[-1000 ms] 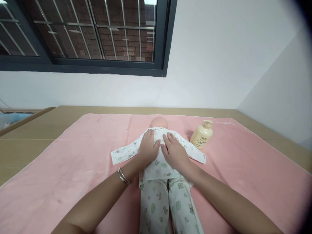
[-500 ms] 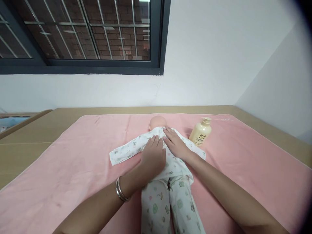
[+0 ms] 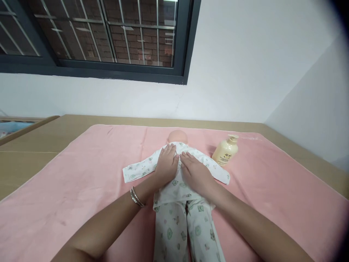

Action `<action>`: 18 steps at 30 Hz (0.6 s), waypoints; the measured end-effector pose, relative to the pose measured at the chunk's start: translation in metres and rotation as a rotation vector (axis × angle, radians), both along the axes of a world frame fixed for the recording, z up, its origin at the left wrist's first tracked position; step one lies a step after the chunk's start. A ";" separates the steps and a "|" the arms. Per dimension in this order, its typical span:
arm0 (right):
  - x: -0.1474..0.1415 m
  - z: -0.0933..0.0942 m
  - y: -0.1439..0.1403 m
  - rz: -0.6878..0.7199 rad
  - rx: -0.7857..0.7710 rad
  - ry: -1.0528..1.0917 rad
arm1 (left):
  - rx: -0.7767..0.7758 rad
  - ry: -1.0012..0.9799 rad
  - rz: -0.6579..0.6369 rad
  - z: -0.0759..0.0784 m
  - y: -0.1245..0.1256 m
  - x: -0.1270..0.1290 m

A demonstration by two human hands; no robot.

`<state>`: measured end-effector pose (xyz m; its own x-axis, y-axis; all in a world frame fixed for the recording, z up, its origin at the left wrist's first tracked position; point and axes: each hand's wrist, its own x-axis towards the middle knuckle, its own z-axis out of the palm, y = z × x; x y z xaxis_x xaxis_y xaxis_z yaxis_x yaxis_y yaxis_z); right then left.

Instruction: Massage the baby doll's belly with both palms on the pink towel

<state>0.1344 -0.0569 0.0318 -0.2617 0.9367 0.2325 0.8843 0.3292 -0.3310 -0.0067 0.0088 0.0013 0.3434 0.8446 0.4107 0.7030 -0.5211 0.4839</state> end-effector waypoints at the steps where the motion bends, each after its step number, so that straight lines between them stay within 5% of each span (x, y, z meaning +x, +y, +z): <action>1: 0.003 -0.003 0.007 -0.007 -0.009 0.038 | 0.019 0.004 0.008 -0.002 -0.003 0.001; 7: 0.018 -0.021 0.039 0.055 0.032 0.150 | 0.161 -0.050 0.070 -0.011 -0.010 0.003; 14: 0.022 -0.004 0.028 -0.079 0.167 0.203 | 0.140 -0.101 0.193 -0.016 -0.010 0.002; 18: 0.012 -0.007 0.025 0.027 0.184 0.128 | 0.135 -0.122 0.153 -0.021 -0.007 0.003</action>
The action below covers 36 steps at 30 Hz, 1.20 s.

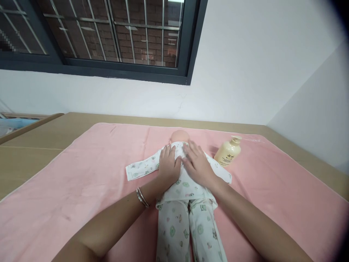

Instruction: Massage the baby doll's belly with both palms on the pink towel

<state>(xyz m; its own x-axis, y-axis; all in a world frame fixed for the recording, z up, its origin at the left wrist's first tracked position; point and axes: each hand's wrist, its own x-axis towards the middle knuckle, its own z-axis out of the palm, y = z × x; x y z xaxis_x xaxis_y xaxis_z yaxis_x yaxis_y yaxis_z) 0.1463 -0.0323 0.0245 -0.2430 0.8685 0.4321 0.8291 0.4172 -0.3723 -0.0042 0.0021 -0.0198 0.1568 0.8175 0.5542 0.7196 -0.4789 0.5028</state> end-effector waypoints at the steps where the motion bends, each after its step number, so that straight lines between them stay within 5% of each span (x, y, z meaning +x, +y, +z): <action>1: -0.002 -0.002 0.000 0.034 -0.040 -0.044 | 0.004 -0.008 -0.007 -0.001 0.001 0.000; 5: -0.002 -0.003 -0.001 0.084 -0.124 -0.101 | 0.026 -0.056 -0.042 -0.003 0.001 -0.002; 11: 0.001 -0.001 -0.001 0.008 -0.025 -0.011 | 0.033 -0.104 -0.059 -0.005 0.001 -0.003; 16: 0.001 -0.002 0.001 0.061 -0.167 -0.105 | 0.059 -0.118 -0.058 -0.007 0.003 -0.003; 27: -0.004 -0.002 0.000 0.025 -0.112 -0.113 | 0.042 -0.109 -0.085 -0.003 0.006 -0.005; 32: 0.002 0.038 -0.030 0.125 0.027 -0.083 | 0.037 -0.091 -0.105 0.000 0.007 -0.005; 36: 0.011 0.082 -0.081 0.360 0.159 0.027 | 0.017 -0.090 -0.166 0.001 0.006 -0.004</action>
<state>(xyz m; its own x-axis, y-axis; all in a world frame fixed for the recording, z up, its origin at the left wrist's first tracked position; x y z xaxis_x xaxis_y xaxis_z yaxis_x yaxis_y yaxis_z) 0.1569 -0.1132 0.1067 -0.5067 0.6516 0.5645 0.6097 0.7338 -0.2997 -0.0086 0.0078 -0.0185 0.2378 0.7748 0.5858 0.5828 -0.5963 0.5521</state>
